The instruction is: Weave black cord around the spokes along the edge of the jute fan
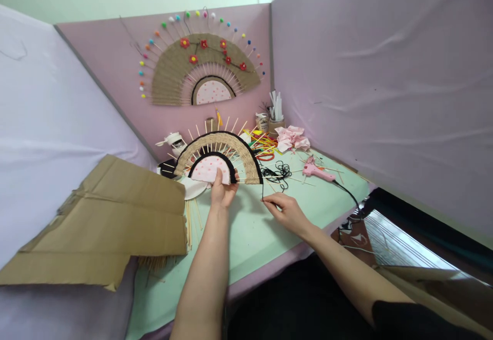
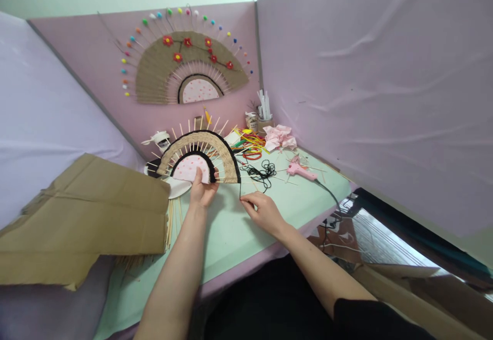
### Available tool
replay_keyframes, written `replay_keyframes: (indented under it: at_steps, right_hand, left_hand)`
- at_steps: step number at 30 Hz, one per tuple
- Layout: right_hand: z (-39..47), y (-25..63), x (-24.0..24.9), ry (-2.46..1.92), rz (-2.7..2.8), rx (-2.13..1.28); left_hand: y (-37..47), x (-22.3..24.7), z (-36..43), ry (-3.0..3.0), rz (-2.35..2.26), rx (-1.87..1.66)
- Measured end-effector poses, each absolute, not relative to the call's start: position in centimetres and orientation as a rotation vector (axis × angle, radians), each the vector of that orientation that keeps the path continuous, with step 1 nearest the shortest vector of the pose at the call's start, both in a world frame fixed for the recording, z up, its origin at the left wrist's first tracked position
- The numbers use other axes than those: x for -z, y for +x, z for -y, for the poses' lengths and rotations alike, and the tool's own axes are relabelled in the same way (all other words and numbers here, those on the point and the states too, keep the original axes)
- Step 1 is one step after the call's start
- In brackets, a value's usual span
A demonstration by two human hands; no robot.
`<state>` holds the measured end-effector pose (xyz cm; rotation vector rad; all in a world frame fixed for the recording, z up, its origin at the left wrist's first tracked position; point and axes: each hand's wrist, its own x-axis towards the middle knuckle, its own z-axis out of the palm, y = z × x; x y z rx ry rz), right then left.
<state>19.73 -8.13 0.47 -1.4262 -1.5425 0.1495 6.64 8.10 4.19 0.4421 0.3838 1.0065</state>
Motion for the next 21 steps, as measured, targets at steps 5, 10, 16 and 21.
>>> replay_keyframes:
  at_steps: [5, 10, 16, 21]
  right_hand:
    - [8.3, 19.5, -0.6, -1.426, 1.562, -0.209]
    - [8.3, 19.8, -0.7, -1.428, 1.436, -0.366]
    - [8.6, 21.2, -1.1, -1.451, 1.238, -0.405]
    - [9.4, 22.2, -2.3, -1.445, 1.051, -0.452]
  left_hand:
    - [6.5, -4.5, -7.7, 0.441, -0.377, -0.996]
    - [6.5, -4.6, -7.3, 0.425, -0.354, -0.92]
    - [6.6, -4.5, -7.2, 0.476, -0.35, -0.85]
    - [6.5, -4.3, -7.5, 0.532, -0.391, -0.898]
